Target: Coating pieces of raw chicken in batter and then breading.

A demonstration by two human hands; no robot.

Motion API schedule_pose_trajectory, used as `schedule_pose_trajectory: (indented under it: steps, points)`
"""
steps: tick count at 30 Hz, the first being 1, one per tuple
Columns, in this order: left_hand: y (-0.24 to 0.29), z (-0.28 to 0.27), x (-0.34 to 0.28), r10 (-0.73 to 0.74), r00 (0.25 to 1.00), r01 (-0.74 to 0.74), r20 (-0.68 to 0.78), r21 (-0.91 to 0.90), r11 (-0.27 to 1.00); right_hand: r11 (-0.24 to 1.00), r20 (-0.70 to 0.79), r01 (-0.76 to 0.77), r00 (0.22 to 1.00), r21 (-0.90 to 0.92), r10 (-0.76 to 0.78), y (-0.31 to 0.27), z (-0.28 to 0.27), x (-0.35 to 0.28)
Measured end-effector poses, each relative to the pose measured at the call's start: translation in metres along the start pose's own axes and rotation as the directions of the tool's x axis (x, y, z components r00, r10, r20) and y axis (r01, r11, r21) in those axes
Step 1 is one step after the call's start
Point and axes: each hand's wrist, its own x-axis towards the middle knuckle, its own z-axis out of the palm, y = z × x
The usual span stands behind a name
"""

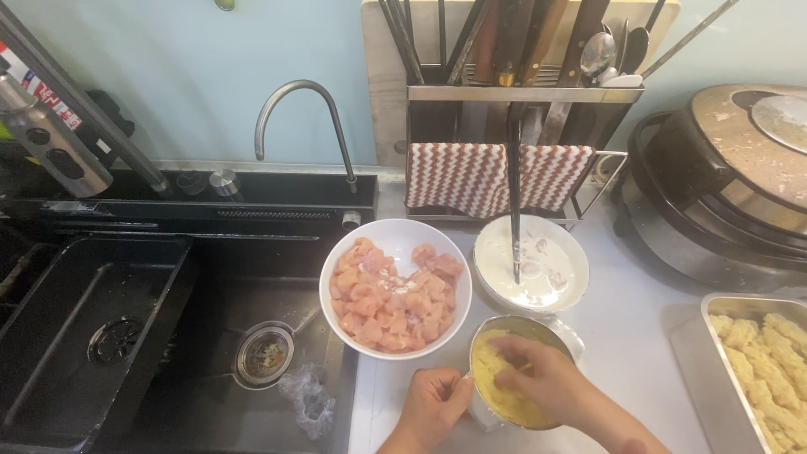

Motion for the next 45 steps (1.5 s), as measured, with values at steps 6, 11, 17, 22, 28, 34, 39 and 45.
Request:
schedule_pose_trajectory:
  steps: [6, 11, 17, 22, 28, 34, 39, 45]
  points:
    - [-0.004, 0.002, 0.003, 0.027, 1.0, -0.027, -0.012, -0.001, 1.0, 0.976, -0.02, 0.046, 0.998, -0.212, -0.052, 0.001, -0.004, 0.003]
    - [-0.007, -0.002, 0.002, 0.036, 0.999, -0.036, -0.008, 0.003, 0.999, 0.993, -0.009, 0.031, 0.999, -0.113, -0.032, -0.001, -0.006, 0.005]
    - [-0.007, 0.001, 0.003, 0.034, 0.999, -0.034, -0.006, 0.013, 0.999, 0.988, 0.022, 0.036, 0.999, -0.147, -0.033, -0.001, -0.01, 0.006]
    - [-0.022, -0.004, 0.006, 0.069, 0.998, -0.069, -0.001, 0.056, 0.996, 0.994, 0.015, 0.063, 0.998, -0.094, -0.062, 0.008, -0.007, 0.01]
    - [-0.005, 0.001, 0.003, 0.015, 1.0, -0.015, -0.009, -0.011, 1.0, 0.998, 0.101, -0.064, 0.993, -0.013, 0.064, -0.009, -0.013, 0.005]
    - [-0.01, -0.001, 0.004, 0.051, 0.999, -0.051, -0.004, 0.045, 0.998, 0.97, 0.018, 0.123, 0.992, -0.209, -0.122, 0.006, -0.012, 0.011]
    - [-0.003, 0.001, 0.002, 0.057, 0.998, -0.057, -0.006, 0.054, 0.997, 0.995, 0.054, -0.022, 0.998, -0.096, 0.027, -0.002, -0.011, 0.008]
    - [-0.008, -0.001, 0.002, 0.056, 0.998, -0.055, -0.012, 0.045, 0.997, 0.995, 0.117, -0.089, 0.99, 0.042, 0.084, -0.004, -0.018, 0.008]
